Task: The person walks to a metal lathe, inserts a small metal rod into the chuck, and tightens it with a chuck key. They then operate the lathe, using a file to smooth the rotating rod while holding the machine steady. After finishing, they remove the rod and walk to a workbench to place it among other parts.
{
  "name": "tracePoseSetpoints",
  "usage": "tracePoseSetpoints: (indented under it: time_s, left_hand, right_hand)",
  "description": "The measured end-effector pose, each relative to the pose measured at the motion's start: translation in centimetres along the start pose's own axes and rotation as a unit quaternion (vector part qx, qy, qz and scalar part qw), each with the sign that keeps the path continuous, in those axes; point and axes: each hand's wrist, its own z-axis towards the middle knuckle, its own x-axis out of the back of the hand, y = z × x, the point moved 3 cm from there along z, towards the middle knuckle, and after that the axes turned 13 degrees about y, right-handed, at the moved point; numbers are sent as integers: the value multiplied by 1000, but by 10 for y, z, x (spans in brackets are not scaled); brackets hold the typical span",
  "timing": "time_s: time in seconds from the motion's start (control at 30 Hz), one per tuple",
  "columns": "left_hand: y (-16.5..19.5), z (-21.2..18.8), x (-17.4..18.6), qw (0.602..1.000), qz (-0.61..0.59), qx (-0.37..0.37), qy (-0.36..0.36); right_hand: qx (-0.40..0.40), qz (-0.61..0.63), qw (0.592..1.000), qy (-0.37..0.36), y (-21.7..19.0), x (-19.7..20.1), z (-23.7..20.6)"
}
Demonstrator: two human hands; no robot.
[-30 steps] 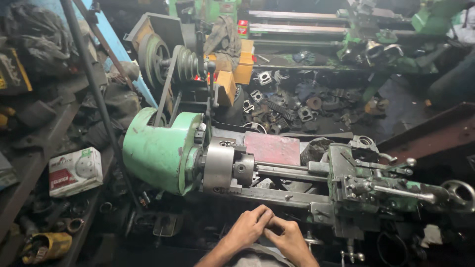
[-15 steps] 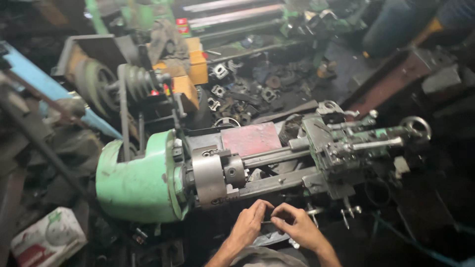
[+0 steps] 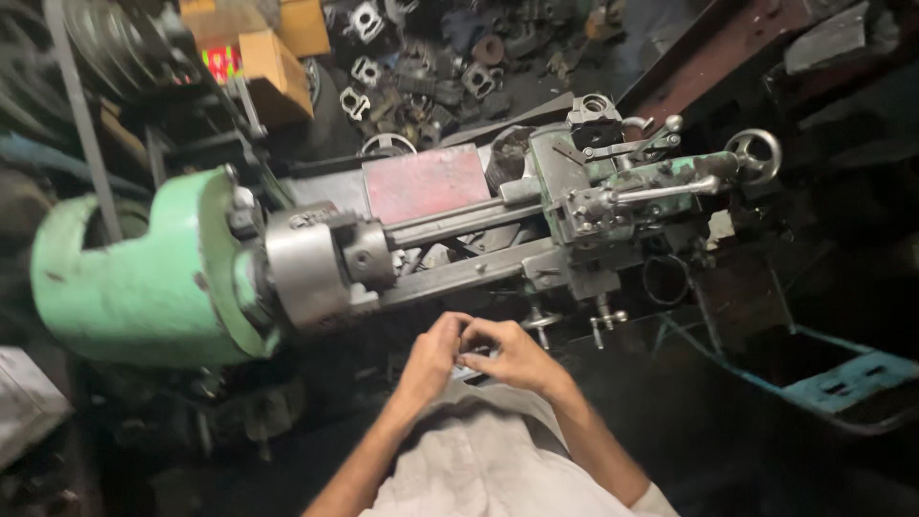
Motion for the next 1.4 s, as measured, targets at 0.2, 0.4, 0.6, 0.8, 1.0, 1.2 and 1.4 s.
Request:
tracePoseSetpoints:
  time_s: [0.2, 0.4, 0.6, 0.8, 1.0, 1.2, 1.4]
  left_hand:
    - [-6, -21, -37, 994, -25, 55, 86]
    - [0, -44, -54, 984, -63, 34, 165]
    - [-17, -81, -83, 949, -97, 61, 294]
    - [-53, -129, -87, 854, -232, -88, 456]
    - [-61, -193, -77, 787, -296, -131, 525]
    - [-68, -248, -47, 718, -378, -30, 584]
    - [-127, -350, -1, 591, -500, -44, 631]
  right_hand:
    - [-26, 0, 995, -92, 9, 38, 9]
    - [-16, 67, 985, -156, 32, 43, 14]
    - [-22, 239, 966, -93, 59, 24, 9]
    - [-99, 95, 980, -142, 76, 4, 2]
    - [-57, 124, 902, -409, 42, -39, -57]
    - [-23, 194, 860, -471, 22, -98, -114]
    - [35, 141, 788, -598, -6, -187, -168]
